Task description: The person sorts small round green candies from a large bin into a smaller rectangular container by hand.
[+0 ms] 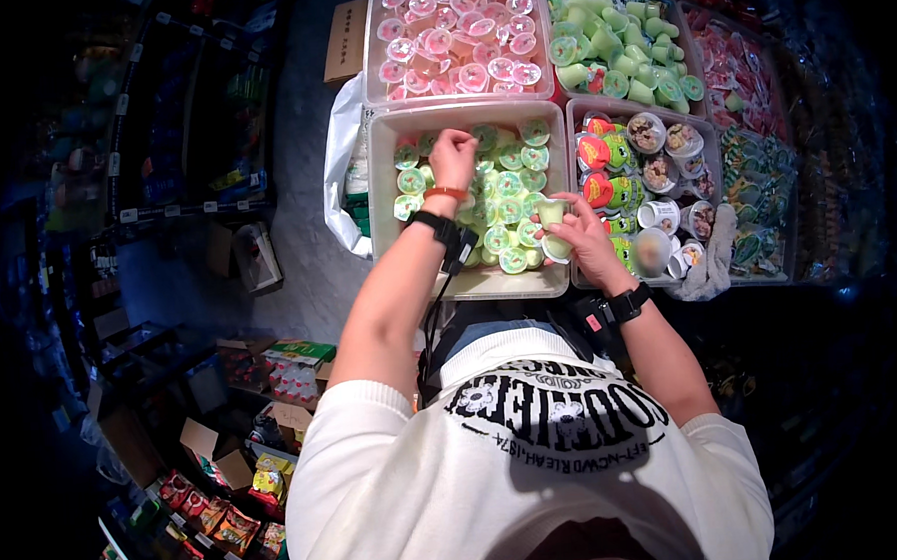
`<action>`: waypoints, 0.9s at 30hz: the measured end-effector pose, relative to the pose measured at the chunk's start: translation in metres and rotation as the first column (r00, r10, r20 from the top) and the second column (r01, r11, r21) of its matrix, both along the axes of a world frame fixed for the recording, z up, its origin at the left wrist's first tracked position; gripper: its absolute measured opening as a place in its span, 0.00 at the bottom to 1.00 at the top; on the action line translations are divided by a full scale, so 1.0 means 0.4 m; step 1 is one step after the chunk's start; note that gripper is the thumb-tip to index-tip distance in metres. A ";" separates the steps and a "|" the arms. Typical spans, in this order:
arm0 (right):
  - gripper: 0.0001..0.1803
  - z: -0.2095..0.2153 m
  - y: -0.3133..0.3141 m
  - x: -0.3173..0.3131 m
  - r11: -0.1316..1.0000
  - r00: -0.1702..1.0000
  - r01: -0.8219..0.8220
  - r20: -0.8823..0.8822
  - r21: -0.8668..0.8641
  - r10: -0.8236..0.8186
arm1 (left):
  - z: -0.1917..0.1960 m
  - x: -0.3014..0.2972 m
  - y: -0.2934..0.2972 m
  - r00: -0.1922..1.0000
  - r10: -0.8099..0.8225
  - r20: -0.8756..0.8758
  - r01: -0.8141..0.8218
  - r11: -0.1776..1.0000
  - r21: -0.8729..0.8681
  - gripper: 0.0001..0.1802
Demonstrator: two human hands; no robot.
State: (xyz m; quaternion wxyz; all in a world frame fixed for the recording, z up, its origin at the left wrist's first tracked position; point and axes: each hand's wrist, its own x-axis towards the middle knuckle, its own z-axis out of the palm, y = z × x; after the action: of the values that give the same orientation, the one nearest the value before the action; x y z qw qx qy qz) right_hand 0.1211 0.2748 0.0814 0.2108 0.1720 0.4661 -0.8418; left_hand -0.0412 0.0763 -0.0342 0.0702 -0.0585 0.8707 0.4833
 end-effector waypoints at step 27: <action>0.25 -0.070 -0.096 -0.013 0.818 0.980 0.026 -0.177 0.574 0.093 | 0.059 -0.038 -0.169 0.940 0.063 -0.336 -0.183 0.923 -0.338 0.06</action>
State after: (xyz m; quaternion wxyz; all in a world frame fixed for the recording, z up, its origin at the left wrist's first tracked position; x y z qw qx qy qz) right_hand 0.1161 0.2363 0.0534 0.1171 0.1349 0.7193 -0.6713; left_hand -0.0563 0.0085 -0.0106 -0.1143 -0.0467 0.9393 0.3201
